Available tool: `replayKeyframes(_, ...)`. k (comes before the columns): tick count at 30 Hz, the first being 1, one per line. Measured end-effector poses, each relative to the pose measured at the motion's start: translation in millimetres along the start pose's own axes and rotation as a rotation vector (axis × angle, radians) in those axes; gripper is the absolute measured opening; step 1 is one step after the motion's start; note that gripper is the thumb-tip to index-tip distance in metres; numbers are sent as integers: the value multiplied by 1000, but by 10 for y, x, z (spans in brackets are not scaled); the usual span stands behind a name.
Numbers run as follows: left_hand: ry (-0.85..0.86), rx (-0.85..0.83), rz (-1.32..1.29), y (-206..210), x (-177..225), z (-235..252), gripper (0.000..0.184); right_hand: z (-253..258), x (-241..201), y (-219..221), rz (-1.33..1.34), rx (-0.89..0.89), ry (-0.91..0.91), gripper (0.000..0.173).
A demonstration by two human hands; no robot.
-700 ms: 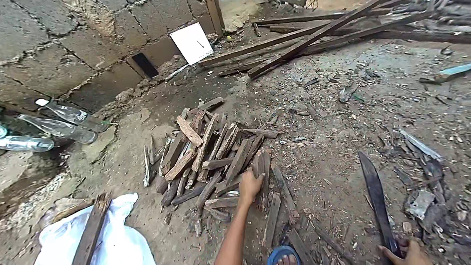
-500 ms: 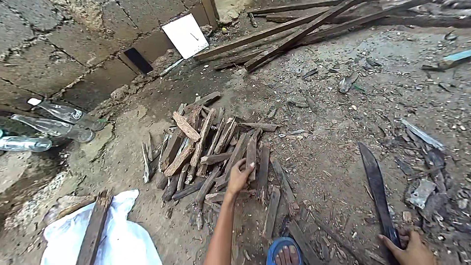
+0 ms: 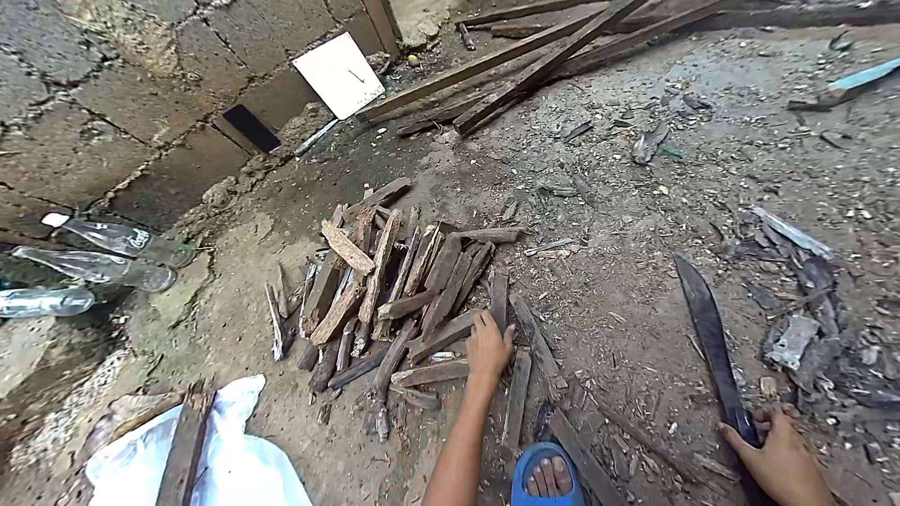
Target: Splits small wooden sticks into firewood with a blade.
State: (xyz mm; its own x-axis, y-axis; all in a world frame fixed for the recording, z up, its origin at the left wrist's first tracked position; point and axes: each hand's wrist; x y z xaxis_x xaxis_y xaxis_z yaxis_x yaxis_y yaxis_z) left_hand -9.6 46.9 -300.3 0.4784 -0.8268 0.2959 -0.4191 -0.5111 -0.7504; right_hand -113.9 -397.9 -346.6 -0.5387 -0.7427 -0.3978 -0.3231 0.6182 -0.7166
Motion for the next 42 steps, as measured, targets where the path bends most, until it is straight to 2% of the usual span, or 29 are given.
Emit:
replayKeyframes(2,-88,29,-2,84,60,39,78,2,9,2,-4,1,1,73)
replayKeyframes(4,-103,10,-48,41,81,58,72,-1,5,1,-4,5,-1,72)
replayKeyframes(7,22,3,-348,-93,-119,120,60,-7,-18,-15,0,11,-4,76)
replayKeyframes(10,227,-29,-812,-297,-264,4,59,-11,18,11,16,24,-21,77)
replayKeyframes(12,358,-125,-1012,-454,-260,-123,61,0,36,35,22,27,-31,77)
replayKeyframes(15,472,-268,-1063,-578,-87,-278,52,18,33,44,22,37,-17,75)
replayKeyframes(17,499,-366,-1106,-556,123,-383,47,-8,13,68,6,63,-8,74)
replayKeyframes(20,481,-558,-1354,-404,516,-497,43,-39,-60,161,-62,125,-15,72)
replayKeyframes(21,469,-641,-1457,-320,647,-501,46,-37,-79,184,-98,128,-12,73)
replayKeyframes(23,461,-821,-1557,-141,870,-430,65,-5,-151,128,-174,67,42,72)
replayKeyframes(25,553,-915,-1506,43,1081,-293,81,26,-286,-46,-248,-49,137,68)
replayKeyframes(26,627,-877,-1441,122,1180,-209,77,34,-378,-140,-269,-97,177,67)
replayKeyframes(27,699,-797,-1362,187,1268,-117,63,33,-476,-231,-262,-129,207,66)
replayKeyframes(28,746,-712,-1261,238,1334,-20,58,14,-561,-305,-227,-143,225,66)
replayKeyframes(30,729,-576,-1015,313,1439,167,83,-57,-699,-426,-116,-127,241,63)
replayKeyframes(32,671,-454,-647,420,1485,333,107,-139,-813,-501,-28,-103,234,60)
replayKeyframes(33,660,-418,-497,481,1497,407,109,-168,-865,-516,13,-98,222,58)
replayKeyframes(38,655,-215,-25,491,1694,430,64,-214,-986,-385,323,-148,157,42)
replayKeyframes(40,732,-53,191,454,1757,448,60,-217,-947,-315,319,-166,151,49)
replayKeyframes(42,795,-31,359,451,1785,604,73,-219,-869,-234,306,-186,160,55)
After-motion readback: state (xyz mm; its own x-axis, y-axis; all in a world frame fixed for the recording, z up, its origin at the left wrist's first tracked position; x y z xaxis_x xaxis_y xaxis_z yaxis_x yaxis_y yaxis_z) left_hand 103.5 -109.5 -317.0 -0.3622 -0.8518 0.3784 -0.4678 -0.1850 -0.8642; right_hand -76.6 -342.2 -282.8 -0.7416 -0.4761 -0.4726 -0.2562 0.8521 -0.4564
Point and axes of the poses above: each hand's wrist, its own z-axis towards the middle knuckle, its own y-axis out of the palm, x = y × z, and after that the axes turned 11 degrees about -x, right-handed
